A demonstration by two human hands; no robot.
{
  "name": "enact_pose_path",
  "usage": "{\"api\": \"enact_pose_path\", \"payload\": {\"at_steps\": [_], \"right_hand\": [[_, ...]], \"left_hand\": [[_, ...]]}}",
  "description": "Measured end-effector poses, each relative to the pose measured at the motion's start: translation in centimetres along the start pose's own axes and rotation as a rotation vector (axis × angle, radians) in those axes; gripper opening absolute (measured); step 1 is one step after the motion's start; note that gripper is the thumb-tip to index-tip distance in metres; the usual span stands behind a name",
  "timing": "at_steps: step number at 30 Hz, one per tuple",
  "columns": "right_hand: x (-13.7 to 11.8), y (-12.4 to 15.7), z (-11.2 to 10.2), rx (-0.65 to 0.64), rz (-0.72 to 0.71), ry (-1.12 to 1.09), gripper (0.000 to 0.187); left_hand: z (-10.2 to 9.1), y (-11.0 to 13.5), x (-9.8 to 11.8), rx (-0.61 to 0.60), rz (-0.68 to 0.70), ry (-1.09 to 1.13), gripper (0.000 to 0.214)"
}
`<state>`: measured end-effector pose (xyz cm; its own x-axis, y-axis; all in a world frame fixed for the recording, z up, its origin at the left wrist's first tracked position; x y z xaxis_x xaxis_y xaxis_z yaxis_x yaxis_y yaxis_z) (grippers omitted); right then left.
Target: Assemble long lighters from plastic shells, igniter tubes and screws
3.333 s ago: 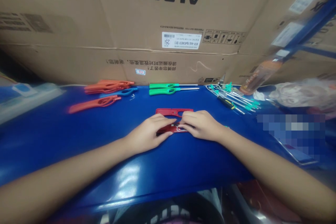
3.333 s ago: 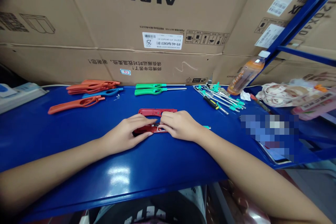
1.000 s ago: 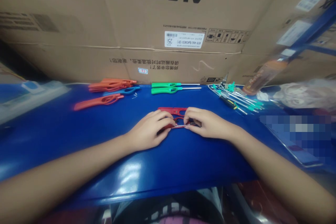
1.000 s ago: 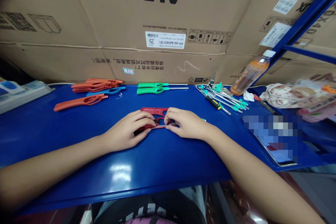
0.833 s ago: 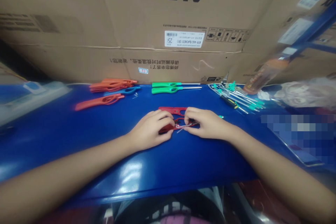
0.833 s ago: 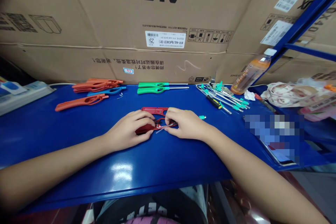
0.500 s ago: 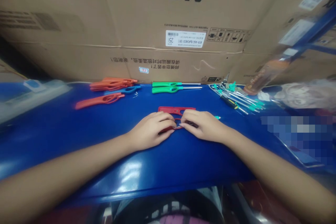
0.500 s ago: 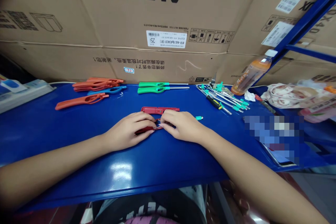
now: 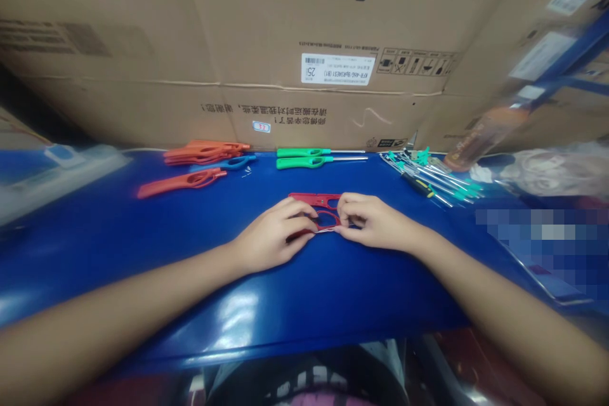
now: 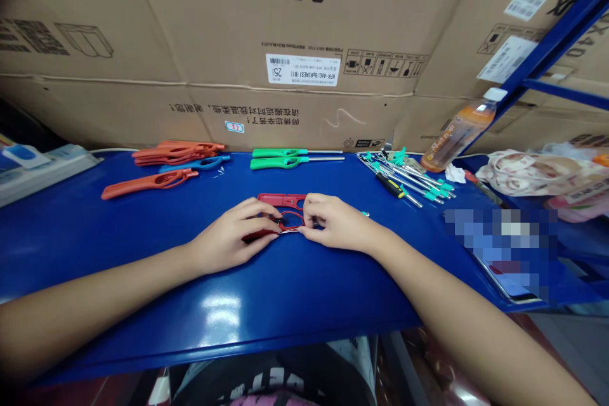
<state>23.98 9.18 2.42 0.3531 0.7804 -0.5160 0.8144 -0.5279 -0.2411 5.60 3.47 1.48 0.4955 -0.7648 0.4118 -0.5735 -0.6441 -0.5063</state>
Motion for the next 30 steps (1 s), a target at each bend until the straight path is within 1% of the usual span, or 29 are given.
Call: {"api": "enact_pose_path", "payload": {"at_steps": [5,7,13,17,22,27,30], "right_hand": [[0.31,0.05,0.17,-0.022,-0.033,0.073,0.01],[0.19,0.05,0.28,-0.029,-0.043,0.094,0.011],[0.06,0.01,0.45,-0.055,-0.006,0.15,0.015],[0.11,0.05,0.51,-0.079,-0.009,0.181,0.017],[0.09,0.02,0.5,-0.103,-0.004,0.204,0.017],[0.09,0.0,0.44,-0.109,-0.009,0.213,0.021],[0.21,0.04,0.44,-0.094,-0.013,0.19,0.019]], "left_hand": [[0.09,0.13,0.11,-0.007,0.016,-0.048,0.02],[0.1,0.15,0.14,-0.004,0.019,-0.065,0.02],[0.0,0.13,0.34,0.025,0.053,-0.096,0.017],[0.04,0.19,0.26,0.019,0.041,-0.096,0.019],[-0.02,0.15,0.17,0.024,0.026,-0.07,0.015],[-0.05,0.07,0.22,0.026,0.03,-0.077,0.015],[-0.03,0.11,0.18,0.025,0.029,-0.07,0.016]]}}
Point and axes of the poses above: each hand's wrist, its own y-axis away from the middle knuckle, its own z-axis out of the palm, x = y × z, the point moved 5 cm from there along -y, towards the middle knuckle, and after that the axes turned 2 degrees about y, right-handed, at the moved point
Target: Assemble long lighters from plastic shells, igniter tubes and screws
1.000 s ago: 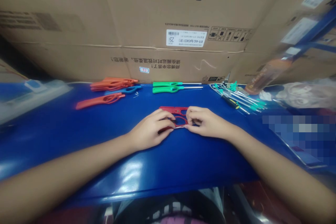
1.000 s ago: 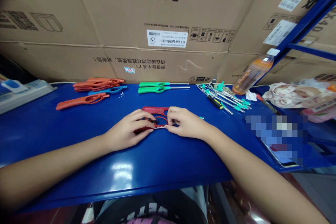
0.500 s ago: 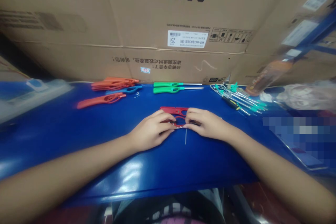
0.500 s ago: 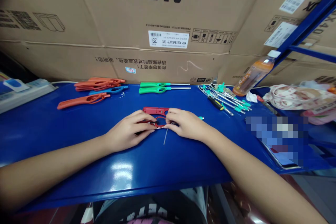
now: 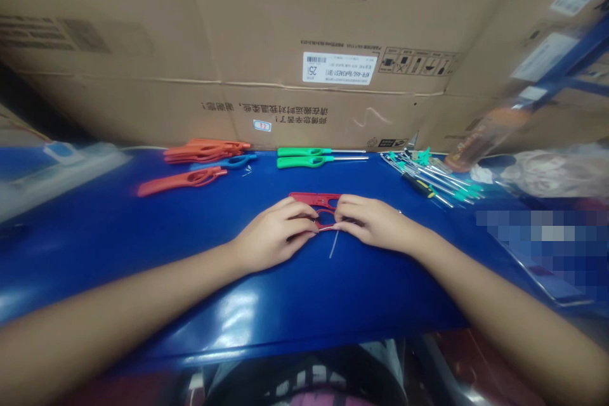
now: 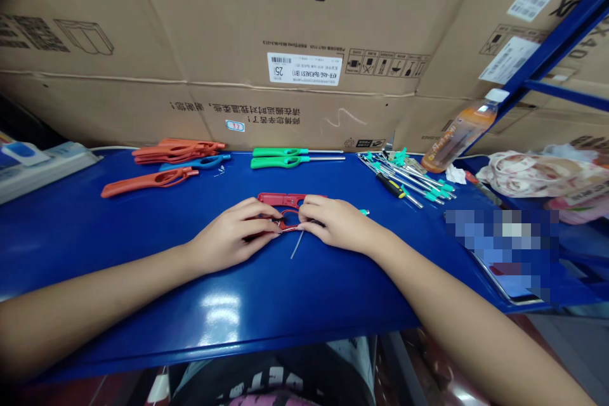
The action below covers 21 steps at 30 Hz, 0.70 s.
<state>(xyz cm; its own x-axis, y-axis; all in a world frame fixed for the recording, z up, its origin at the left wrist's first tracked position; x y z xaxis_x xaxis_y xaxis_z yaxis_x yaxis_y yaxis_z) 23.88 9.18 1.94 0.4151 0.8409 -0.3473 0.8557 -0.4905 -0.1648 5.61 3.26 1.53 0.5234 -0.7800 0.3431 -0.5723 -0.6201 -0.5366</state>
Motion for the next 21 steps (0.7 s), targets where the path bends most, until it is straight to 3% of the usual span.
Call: {"api": "enact_pose_path", "payload": {"at_steps": [9,21], "right_hand": [[0.08,-0.18,-0.12,0.087,0.098,-0.116,0.011],[0.69,-0.45,-0.01,0.103,0.249,-0.313,0.004]], "left_hand": [[0.07,0.05,-0.08,0.034,0.052,0.0,0.017],[0.14,-0.07,-0.06,0.035,0.056,0.003,0.015]]}}
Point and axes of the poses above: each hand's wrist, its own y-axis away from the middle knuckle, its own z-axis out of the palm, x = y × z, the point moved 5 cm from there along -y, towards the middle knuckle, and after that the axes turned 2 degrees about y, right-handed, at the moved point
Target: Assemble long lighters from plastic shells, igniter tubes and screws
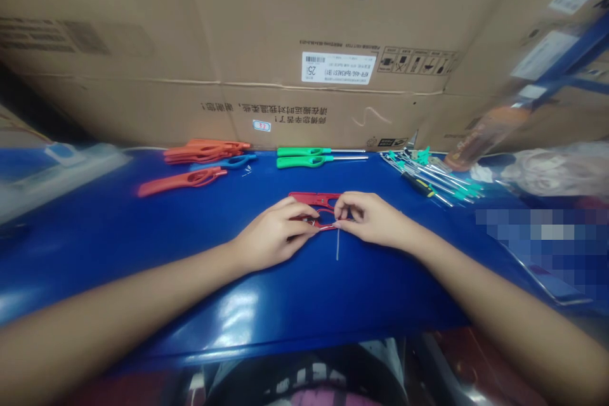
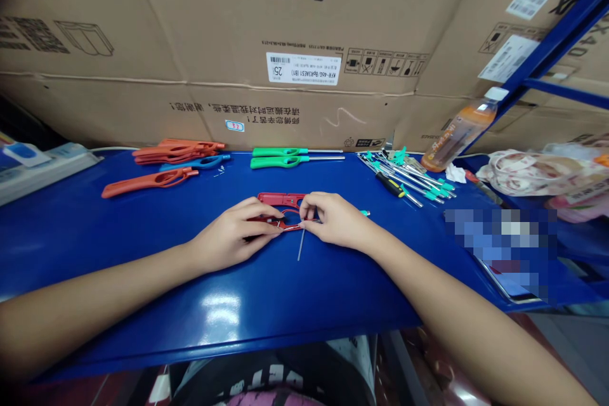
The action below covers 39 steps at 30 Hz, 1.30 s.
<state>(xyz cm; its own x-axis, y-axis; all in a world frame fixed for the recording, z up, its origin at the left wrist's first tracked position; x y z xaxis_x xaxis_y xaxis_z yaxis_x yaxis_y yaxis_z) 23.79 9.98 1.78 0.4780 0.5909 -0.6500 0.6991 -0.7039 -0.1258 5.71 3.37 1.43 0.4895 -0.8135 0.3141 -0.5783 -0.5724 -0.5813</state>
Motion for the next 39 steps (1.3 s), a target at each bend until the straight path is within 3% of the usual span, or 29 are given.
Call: {"api": "enact_pose_path", "payload": {"at_steps": [8,18,39], "right_hand": [[1.0,0.2,-0.1,-0.078,0.066,-0.071,0.008],[-0.1,0.3,-0.5,-0.077,-0.023,0.004,0.01],[-0.2,0.2,-0.1,-0.051,0.008,-0.017,0.014]], "left_hand": [[0.0,0.0,-0.1,-0.024,-0.042,0.015,0.017],[0.2,0.1,-0.2,-0.034,-0.044,0.01,0.02],[0.1,0.0,-0.1,-0.023,-0.032,0.009,0.018]]}}
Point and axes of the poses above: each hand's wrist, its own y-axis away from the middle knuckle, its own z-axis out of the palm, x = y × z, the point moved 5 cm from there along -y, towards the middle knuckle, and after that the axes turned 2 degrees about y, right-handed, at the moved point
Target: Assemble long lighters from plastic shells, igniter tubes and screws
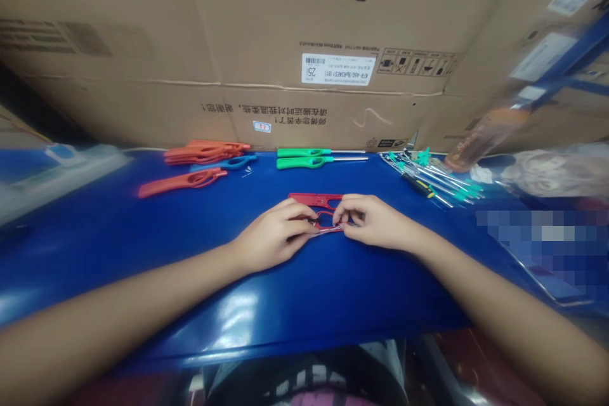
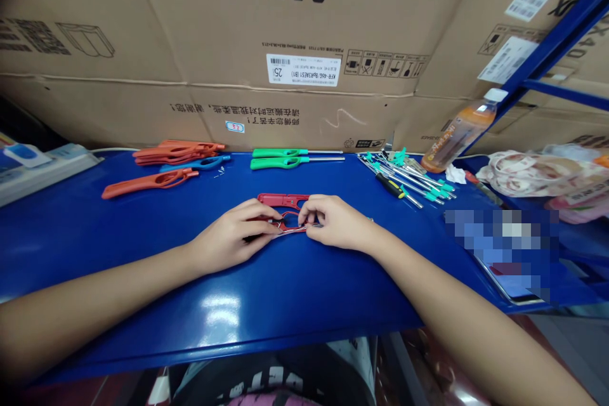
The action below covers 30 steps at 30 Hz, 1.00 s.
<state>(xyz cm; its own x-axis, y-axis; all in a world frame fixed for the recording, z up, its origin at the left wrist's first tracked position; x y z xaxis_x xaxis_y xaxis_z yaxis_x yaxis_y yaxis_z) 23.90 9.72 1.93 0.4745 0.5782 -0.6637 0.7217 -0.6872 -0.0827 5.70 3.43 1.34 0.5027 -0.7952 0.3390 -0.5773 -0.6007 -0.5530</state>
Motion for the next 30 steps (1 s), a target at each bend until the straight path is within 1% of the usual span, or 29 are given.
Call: {"api": "enact_pose_path", "payload": {"at_steps": [3,6,19,24,26,28,30], "right_hand": [[-0.09,0.07,0.05,0.008,-0.032,0.026,0.017],[-0.04,0.1,0.0,0.001,-0.046,0.025,0.015],[-0.01,-0.05,0.03,0.015,-0.017,0.03,0.016],[0.03,-0.06,0.16,0.041,-0.016,0.033,0.016],[0.04,0.02,-0.07,0.075,-0.014,0.036,0.015],[-0.06,0.16,-0.4,0.105,-0.039,0.062,0.014],[-0.32,0.31,-0.61,0.107,-0.1,0.115,0.013]], "left_hand": [[-0.06,0.0,-0.1,0.013,-0.02,0.015,0.016],[0.0,0.01,-0.14,0.0,-0.027,0.016,0.016],[0.1,-0.03,-0.15,-0.008,-0.038,0.013,0.017],[0.08,-0.08,0.01,-0.007,-0.036,-0.004,0.018],[0.06,-0.03,0.0,0.001,-0.039,-0.009,0.018],[0.04,0.05,-0.04,0.013,-0.042,-0.013,0.018],[0.03,0.12,-0.13,0.025,-0.051,-0.017,0.017]]}}
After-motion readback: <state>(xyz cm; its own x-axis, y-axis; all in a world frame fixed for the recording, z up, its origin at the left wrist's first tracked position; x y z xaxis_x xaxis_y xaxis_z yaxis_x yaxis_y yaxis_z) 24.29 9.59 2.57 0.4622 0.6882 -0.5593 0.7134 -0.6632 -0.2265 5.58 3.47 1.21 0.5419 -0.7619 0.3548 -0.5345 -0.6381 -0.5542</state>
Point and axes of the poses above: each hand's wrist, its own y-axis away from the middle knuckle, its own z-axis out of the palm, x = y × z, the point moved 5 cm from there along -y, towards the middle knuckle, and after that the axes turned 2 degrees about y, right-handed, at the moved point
